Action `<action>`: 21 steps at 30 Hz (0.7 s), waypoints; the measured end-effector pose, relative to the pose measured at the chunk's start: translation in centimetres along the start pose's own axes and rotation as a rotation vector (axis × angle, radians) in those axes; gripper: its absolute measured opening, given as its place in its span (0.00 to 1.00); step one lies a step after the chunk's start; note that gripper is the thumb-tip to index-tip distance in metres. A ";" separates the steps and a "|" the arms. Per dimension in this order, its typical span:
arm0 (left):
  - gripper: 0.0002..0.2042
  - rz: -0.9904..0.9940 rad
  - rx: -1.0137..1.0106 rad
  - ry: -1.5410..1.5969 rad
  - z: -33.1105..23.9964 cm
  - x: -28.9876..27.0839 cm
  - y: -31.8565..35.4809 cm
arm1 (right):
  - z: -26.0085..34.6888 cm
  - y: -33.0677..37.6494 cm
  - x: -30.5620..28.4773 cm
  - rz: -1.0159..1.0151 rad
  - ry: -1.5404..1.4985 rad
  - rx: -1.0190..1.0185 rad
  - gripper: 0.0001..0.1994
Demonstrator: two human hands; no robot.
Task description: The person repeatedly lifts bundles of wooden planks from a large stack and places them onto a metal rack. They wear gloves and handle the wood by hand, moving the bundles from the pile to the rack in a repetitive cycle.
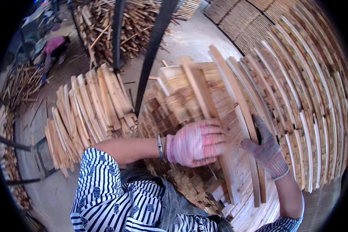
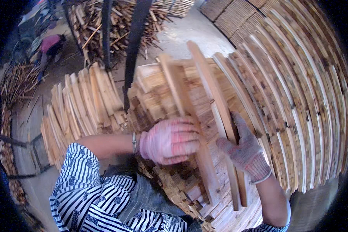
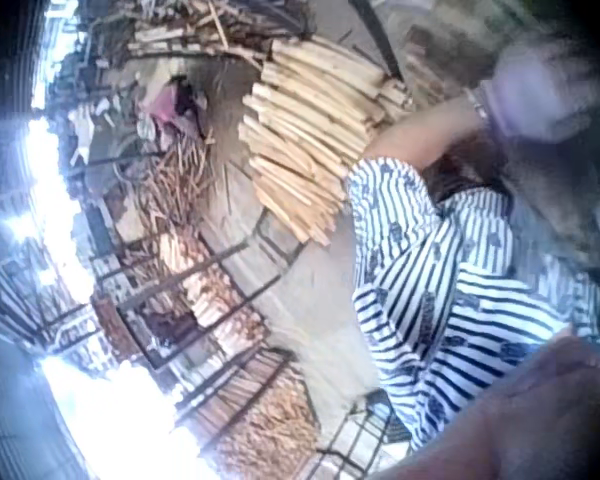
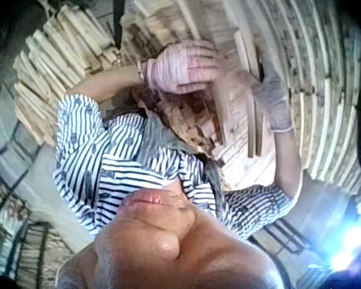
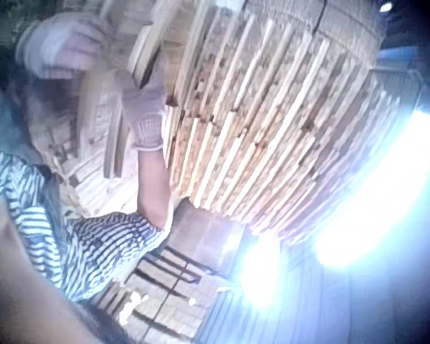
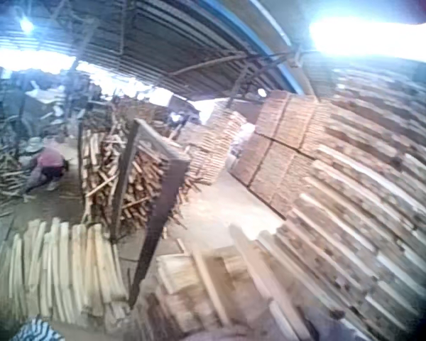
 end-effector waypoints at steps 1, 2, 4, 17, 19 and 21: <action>0.16 -0.043 0.003 0.023 -1.4 -0.1 0.7 | 1.9 0.4 0.3 -0.007 0.023 -0.019 0.44; 0.15 -0.053 -0.004 0.024 -2.8 -0.4 1.5 | 3.5 0.6 0.7 -0.013 0.048 -0.044 0.45; 0.15 -0.081 -0.043 0.001 -5.9 -1.2 3.4 | 4.1 0.2 3.6 0.041 0.231 -0.051 0.53; 0.20 -0.471 -1.779 0.041 -8.5 -6.2 38.6 | 2.6 -1.6 2.7 -0.014 0.216 -0.078 0.51; 0.23 -0.734 -1.868 0.070 -6.2 -8.9 45.0 | 1.6 -1.4 2.2 0.032 0.228 -0.010 0.51; 0.27 -0.798 -1.938 -0.059 -3.4 -12.9 48.8 | -1.5 -1.8 3.1 0.120 0.369 0.052 0.49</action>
Point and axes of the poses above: each hand's wrist, its own y-axis away from the middle knuckle, its own x-axis out of the palm, z = x × y, the point moved 7 cm from there along -y, towards the middle knuckle, and after that the axes turned 11 degrees about y, right-handed, at the moved point
